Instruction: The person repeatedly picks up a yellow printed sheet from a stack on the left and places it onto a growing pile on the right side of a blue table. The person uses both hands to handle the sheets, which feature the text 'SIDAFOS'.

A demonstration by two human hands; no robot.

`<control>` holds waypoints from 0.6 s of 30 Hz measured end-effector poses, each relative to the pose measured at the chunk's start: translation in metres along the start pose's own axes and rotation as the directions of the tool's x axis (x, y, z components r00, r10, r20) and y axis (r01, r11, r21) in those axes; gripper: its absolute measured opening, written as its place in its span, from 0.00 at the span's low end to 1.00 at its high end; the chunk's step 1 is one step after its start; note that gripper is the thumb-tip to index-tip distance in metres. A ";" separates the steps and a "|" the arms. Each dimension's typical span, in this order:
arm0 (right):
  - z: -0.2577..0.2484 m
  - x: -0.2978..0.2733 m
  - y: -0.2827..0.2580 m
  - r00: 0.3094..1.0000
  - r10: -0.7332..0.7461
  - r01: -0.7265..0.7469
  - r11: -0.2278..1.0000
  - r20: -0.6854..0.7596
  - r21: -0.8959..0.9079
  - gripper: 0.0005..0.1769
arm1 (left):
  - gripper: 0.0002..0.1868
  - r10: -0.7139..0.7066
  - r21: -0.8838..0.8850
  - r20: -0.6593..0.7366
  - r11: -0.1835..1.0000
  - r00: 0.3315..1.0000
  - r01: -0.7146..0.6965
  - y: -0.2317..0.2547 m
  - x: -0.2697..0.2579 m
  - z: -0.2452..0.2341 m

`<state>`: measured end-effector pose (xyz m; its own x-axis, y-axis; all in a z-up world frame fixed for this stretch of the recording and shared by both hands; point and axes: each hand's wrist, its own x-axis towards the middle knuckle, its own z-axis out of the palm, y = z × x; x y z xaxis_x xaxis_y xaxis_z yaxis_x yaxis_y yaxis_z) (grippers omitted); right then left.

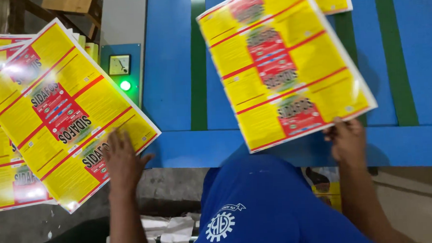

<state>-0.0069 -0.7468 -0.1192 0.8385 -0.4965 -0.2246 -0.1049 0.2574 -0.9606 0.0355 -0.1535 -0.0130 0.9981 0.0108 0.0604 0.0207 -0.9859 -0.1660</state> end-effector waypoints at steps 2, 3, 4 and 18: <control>-0.015 -0.019 -0.018 0.999 -0.001 0.001 1.000 -0.040 -0.012 0.04 | 0.60 -0.023 0.059 0.028 0.998 0.999 0.021 -0.023 -0.012 0.008; -0.022 -0.028 -0.027 0.997 -0.011 0.009 1.000 -0.075 -0.024 0.04 | 0.62 -0.050 0.115 0.045 0.992 0.998 0.045 -0.035 -0.018 0.011; -0.029 -0.037 -0.031 0.997 -0.005 0.003 1.000 -0.080 -0.027 0.04 | 0.62 -0.046 0.116 0.053 0.992 0.998 0.039 -0.041 -0.021 0.011; -0.014 -0.015 0.002 0.997 -0.074 0.073 0.994 -0.005 -0.076 0.10 | 0.03 -0.123 -0.180 -0.439 0.983 0.890 0.047 -0.076 0.004 -0.009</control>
<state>-0.0273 -0.7502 -0.1202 0.8410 -0.5186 -0.1542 -0.0835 0.1572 -0.9840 0.0378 -0.0801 0.0083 0.8607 0.0572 0.5059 0.0567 -0.9983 0.0165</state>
